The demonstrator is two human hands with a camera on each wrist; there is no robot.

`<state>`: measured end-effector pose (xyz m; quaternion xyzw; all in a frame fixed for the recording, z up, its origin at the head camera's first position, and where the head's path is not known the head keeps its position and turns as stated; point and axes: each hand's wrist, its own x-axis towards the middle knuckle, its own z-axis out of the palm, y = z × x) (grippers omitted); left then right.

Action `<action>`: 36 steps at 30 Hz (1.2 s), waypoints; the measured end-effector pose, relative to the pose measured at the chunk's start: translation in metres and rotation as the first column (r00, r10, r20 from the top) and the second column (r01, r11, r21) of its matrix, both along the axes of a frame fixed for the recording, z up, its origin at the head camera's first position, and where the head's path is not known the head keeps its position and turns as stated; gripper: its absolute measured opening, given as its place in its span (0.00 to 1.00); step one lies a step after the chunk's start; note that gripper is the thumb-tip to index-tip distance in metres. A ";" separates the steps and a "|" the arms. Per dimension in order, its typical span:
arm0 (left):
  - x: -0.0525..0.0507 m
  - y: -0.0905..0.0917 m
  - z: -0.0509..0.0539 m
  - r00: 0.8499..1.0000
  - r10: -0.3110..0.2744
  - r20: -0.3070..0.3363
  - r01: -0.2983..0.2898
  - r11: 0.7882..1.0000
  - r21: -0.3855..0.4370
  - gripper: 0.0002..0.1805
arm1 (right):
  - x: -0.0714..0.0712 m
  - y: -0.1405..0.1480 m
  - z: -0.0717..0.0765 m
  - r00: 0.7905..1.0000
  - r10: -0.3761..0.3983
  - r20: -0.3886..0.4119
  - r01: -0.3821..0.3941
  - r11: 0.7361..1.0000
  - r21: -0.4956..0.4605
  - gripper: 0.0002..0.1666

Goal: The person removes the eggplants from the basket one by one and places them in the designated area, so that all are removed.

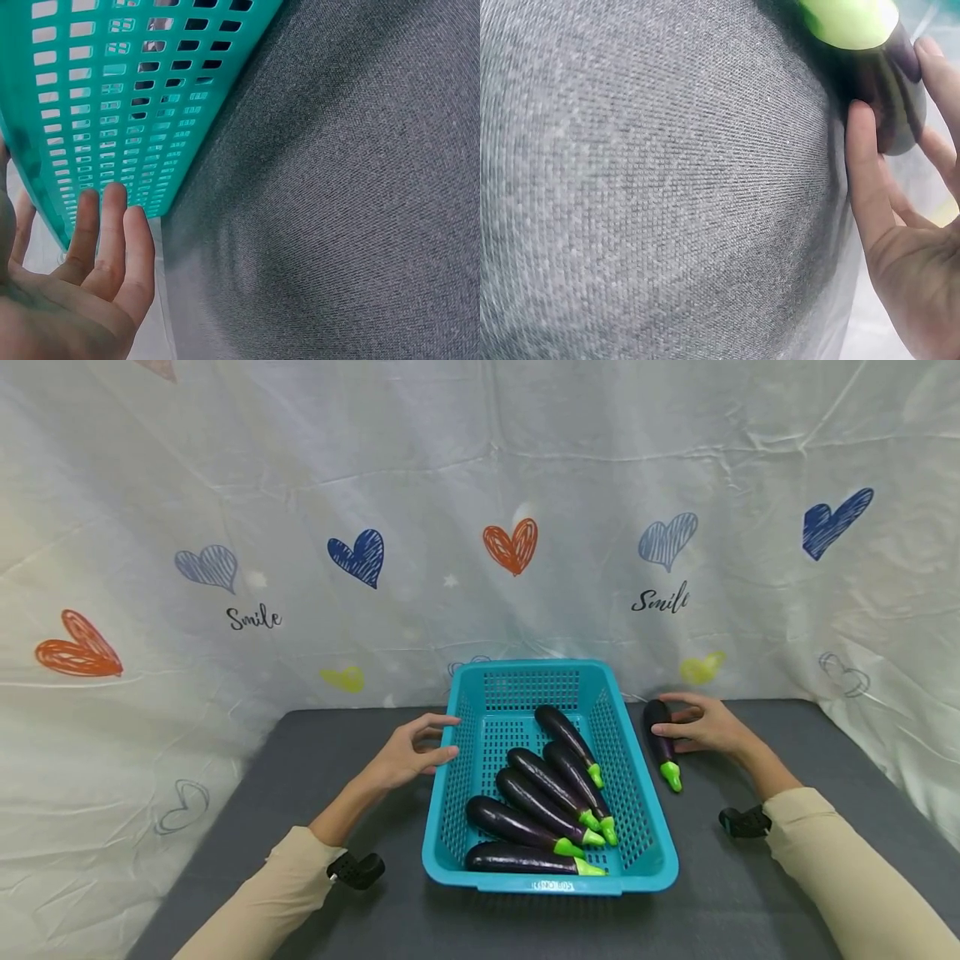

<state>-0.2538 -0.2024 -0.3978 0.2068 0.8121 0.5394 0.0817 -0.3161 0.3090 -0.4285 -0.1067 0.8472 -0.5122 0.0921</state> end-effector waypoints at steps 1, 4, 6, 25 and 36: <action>0.000 0.000 0.000 1.000 0.003 0.000 -0.003 1.000 -0.002 0.27 | 0.000 0.000 0.000 1.000 0.002 0.000 -0.002 1.000 0.003 0.49; 0.000 0.000 -0.001 1.000 0.009 -0.001 -0.009 1.000 -0.006 0.27 | 0.000 -0.001 0.000 1.000 0.001 0.004 -0.001 1.000 0.007 0.49; 0.001 0.000 -0.002 1.000 0.011 -0.002 -0.011 1.000 -0.005 0.27 | 0.000 -0.001 0.001 1.000 0.002 0.006 -0.002 1.000 0.012 0.49; -0.002 0.001 -0.003 1.000 0.015 -0.002 -0.015 1.000 -0.004 0.27 | 0.007 0.017 0.017 0.998 -0.022 -0.061 0.026 0.998 0.057 0.47; -0.001 0.001 -0.002 1.000 0.019 0.002 -0.019 1.000 -0.002 0.27 | 0.007 0.015 0.033 0.974 -0.078 -0.213 0.095 0.993 0.071 0.41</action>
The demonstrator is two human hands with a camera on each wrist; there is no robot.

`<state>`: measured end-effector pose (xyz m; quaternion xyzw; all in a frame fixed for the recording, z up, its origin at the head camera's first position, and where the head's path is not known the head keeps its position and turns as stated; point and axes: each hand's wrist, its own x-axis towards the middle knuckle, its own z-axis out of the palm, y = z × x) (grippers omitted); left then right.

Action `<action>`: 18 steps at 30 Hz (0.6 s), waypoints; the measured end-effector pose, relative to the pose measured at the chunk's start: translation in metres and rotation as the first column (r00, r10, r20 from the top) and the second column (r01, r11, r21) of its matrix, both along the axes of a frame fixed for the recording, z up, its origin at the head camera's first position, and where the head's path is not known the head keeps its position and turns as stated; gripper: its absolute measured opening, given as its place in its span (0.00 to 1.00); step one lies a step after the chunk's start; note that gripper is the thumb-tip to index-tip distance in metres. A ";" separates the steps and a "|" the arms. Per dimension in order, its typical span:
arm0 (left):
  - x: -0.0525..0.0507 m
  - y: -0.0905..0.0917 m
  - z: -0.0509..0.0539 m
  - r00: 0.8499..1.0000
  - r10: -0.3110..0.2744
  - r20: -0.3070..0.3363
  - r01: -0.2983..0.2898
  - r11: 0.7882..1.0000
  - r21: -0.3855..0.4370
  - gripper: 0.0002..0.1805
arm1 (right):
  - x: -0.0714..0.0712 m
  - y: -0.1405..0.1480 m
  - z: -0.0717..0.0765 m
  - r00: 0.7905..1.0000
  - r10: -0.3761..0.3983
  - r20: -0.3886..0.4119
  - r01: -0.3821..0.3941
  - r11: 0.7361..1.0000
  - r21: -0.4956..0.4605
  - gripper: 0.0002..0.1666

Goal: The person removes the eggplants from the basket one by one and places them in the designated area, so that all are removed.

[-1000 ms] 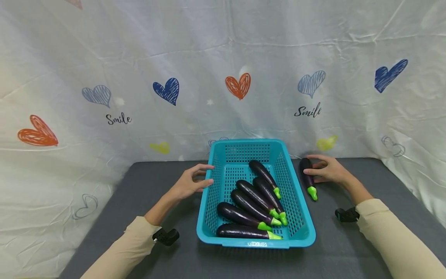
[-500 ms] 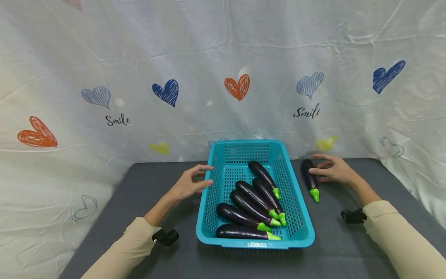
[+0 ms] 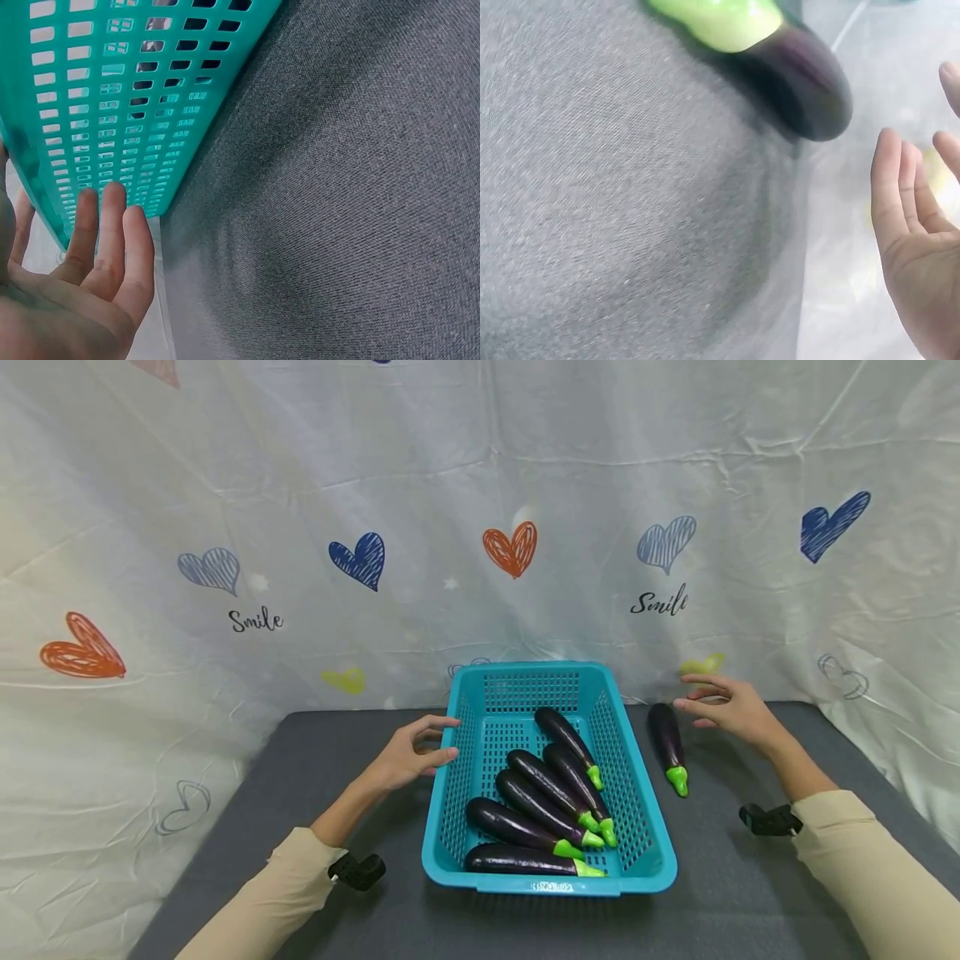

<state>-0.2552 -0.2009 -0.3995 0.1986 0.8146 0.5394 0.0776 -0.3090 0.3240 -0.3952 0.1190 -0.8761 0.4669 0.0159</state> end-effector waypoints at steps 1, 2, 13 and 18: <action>0.000 0.000 0.000 1.000 0.000 0.001 0.000 1.000 0.000 0.27 | -0.001 0.000 0.001 1.000 0.001 -0.005 -0.001 1.000 -0.008 0.41; 0.000 0.000 0.000 1.000 0.001 0.001 -0.001 1.000 0.000 0.27 | -0.001 -0.001 0.002 1.000 0.003 -0.012 -0.003 1.000 -0.012 0.40; 0.000 0.000 -0.001 1.000 -0.001 -0.002 0.001 1.000 -0.003 0.27 | -0.007 -0.016 0.015 0.998 0.030 -0.062 -0.035 0.996 -0.076 0.36; 0.000 0.000 -0.001 1.000 0.005 -0.003 -0.005 1.000 -0.008 0.27 | -0.009 -0.027 0.023 0.996 0.049 -0.076 -0.056 0.994 -0.092 0.35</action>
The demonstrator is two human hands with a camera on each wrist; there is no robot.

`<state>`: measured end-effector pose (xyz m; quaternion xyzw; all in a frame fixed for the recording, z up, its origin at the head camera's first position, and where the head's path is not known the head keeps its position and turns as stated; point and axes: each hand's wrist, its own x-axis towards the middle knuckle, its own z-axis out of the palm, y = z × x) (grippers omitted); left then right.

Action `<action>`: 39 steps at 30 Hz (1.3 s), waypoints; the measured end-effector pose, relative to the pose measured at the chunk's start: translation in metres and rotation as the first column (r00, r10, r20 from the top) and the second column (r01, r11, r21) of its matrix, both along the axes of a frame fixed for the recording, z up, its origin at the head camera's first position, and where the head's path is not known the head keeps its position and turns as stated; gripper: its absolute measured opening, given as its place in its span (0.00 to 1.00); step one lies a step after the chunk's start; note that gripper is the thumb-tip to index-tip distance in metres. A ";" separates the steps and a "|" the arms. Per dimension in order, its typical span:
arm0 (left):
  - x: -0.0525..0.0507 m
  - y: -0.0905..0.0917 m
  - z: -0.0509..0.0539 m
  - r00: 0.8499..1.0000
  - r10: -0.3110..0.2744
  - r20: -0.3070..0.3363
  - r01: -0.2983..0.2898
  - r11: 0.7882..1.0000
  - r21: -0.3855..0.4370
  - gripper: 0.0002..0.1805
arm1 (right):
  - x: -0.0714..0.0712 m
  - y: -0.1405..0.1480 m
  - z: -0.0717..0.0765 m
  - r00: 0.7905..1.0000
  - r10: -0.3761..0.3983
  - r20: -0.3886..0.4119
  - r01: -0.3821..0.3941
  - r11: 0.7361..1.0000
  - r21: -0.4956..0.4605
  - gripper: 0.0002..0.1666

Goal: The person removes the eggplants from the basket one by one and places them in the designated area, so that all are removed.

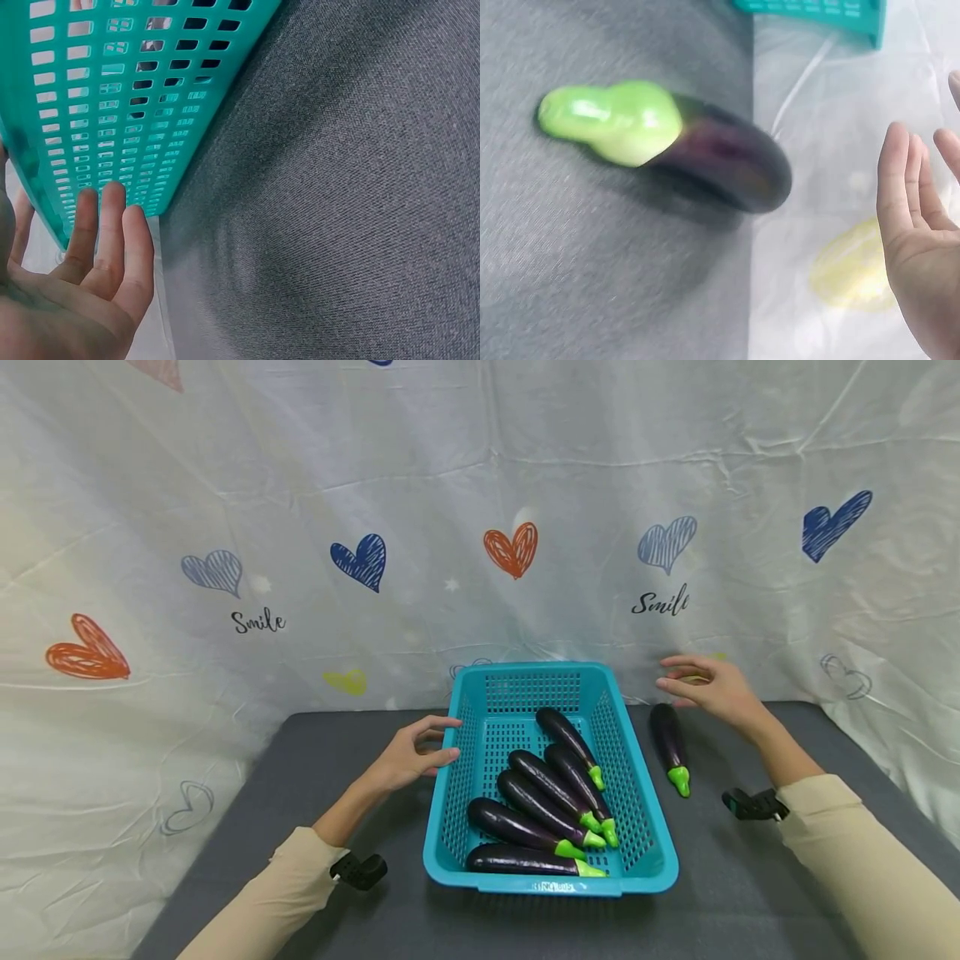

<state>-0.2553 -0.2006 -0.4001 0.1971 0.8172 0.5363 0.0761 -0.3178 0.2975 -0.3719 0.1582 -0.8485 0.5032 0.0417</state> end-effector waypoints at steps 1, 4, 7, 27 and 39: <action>0.000 0.000 0.000 1.000 0.001 0.000 -0.001 1.000 0.000 0.27 | 0.000 -0.002 0.002 1.000 0.004 -0.003 -0.004 1.000 0.001 0.35; -0.001 0.000 0.000 1.000 0.000 -0.002 0.000 1.000 0.000 0.27 | -0.001 -0.009 0.008 1.000 0.002 -0.001 -0.002 1.000 0.002 0.34; -0.001 -0.001 0.000 1.000 -0.005 -0.004 0.005 1.000 0.006 0.27 | -0.002 -0.016 0.016 1.000 0.008 0.002 -0.008 1.000 -0.002 0.33; 0.000 -0.001 -0.001 1.000 -0.008 0.000 0.008 1.000 0.021 0.27 | -0.010 -0.072 0.047 0.989 0.142 -0.044 -0.146 0.980 -0.135 0.27; 0.000 0.000 0.000 1.000 -0.001 0.007 0.001 1.000 0.015 0.27 | -0.017 -0.107 0.055 0.964 0.262 -0.039 -0.264 0.946 -0.190 0.29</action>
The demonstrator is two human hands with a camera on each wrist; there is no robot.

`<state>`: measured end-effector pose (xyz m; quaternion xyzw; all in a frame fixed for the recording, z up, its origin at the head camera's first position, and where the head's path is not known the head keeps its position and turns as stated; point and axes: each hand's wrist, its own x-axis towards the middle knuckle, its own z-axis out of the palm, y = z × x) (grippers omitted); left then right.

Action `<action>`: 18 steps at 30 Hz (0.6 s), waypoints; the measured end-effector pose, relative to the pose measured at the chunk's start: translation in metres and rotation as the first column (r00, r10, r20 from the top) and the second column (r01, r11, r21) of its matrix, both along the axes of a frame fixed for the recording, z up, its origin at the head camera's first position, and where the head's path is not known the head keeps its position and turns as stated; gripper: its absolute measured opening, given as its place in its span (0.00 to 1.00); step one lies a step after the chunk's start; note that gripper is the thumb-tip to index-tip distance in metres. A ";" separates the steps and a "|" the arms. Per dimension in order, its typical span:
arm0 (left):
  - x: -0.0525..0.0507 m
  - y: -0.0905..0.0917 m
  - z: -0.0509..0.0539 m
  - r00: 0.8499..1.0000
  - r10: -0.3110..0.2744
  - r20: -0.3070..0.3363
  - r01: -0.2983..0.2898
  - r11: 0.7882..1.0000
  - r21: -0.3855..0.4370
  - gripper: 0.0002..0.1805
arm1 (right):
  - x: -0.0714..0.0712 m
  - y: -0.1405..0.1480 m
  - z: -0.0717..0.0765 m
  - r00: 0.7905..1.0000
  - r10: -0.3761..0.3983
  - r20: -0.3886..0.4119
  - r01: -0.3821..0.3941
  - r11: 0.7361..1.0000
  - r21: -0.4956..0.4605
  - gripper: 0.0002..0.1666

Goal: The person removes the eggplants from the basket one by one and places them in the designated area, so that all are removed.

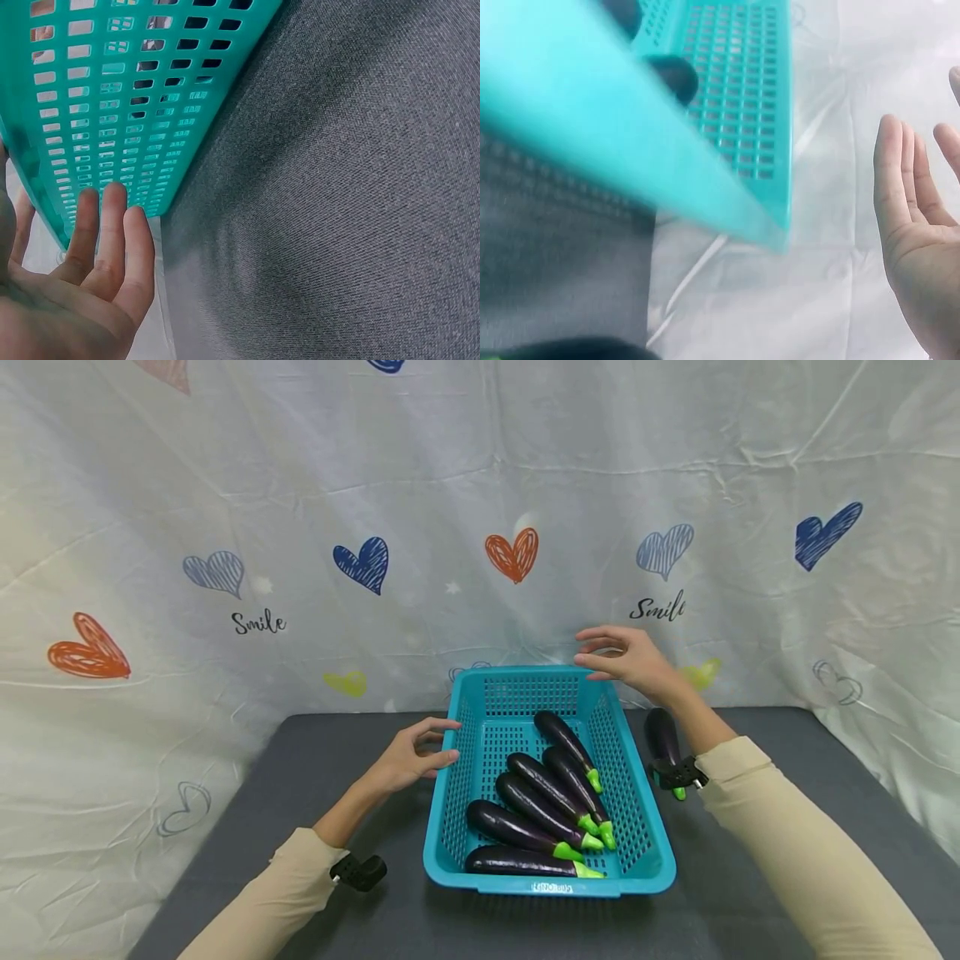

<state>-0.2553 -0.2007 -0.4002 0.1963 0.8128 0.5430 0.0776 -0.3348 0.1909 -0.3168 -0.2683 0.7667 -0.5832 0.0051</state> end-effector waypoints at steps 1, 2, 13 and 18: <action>0.000 0.000 0.000 1.000 0.000 0.000 0.000 1.000 0.001 0.27 | -0.001 -0.003 0.000 1.000 0.011 0.001 -0.011 1.000 0.000 0.29; 0.000 0.000 0.000 1.000 0.000 -0.002 0.000 1.000 0.004 0.27 | -0.002 -0.006 0.000 1.000 0.022 0.006 -0.022 1.000 -0.003 0.30; 0.000 -0.001 -0.001 1.000 -0.006 -0.011 0.007 1.000 0.015 0.27 | -0.006 -0.046 0.000 0.991 0.125 0.056 -0.124 0.992 -0.016 0.31; 0.000 0.000 0.000 1.000 -0.009 -0.009 0.009 1.000 0.014 0.27 | -0.008 -0.058 -0.006 0.987 0.137 0.080 -0.139 0.990 0.012 0.32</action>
